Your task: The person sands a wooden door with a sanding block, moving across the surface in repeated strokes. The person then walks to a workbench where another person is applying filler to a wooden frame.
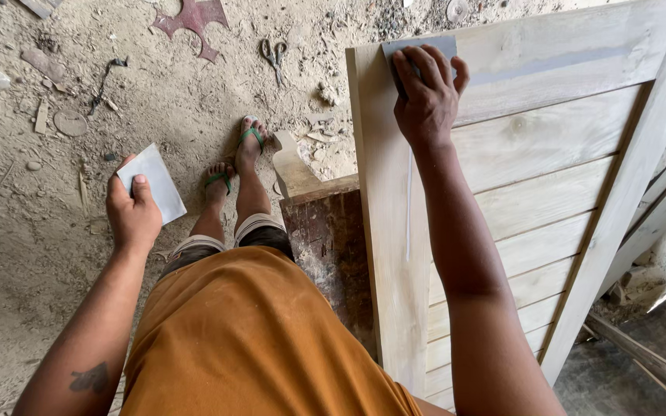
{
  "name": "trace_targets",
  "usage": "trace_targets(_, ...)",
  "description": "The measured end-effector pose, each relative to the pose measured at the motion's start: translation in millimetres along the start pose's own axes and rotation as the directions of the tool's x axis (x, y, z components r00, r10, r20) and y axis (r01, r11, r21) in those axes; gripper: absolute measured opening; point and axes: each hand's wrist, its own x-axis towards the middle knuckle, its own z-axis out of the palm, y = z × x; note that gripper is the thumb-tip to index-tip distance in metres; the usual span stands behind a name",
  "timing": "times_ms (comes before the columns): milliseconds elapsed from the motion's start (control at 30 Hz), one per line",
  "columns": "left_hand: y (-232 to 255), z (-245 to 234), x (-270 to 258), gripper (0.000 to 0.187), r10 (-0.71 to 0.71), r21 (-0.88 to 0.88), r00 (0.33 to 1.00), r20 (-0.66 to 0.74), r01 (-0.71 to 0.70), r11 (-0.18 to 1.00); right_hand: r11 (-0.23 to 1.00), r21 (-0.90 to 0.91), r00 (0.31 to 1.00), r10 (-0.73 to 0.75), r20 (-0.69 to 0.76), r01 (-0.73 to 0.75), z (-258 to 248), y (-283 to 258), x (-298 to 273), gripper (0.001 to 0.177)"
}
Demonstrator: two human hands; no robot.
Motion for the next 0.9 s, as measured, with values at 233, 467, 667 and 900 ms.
trace_targets(233, -4, 6, 0, 0.035, 0.046, 0.031, 0.999, 0.014, -0.046, 0.998, 0.993, 0.11, 0.999, -0.048, 0.008, 0.047, -12, 8, 15, 0.023)
trace_targets(467, -9, 0, -6, 0.036, 0.007, 0.066, 1.0, 0.015, -0.008, 0.998, 0.993, 0.118, 0.999, -0.019, 0.05, 0.013, -18, 4, 8, 0.02)
trace_targets(667, -30, -5, -8, 0.037, -0.04, 0.103, 0.999, 0.02, 0.038, 0.994, 0.993, 0.1, 0.989, 0.04, 0.142, -0.054, -38, -9, -16, 0.037)
trace_targets(900, -68, -3, -4, 0.036, -0.035, 0.104, 0.999, 0.008, 0.034, 0.994, 0.988, 0.096, 0.978, 0.1, 0.184, -0.119, -49, -21, -65, 0.036)
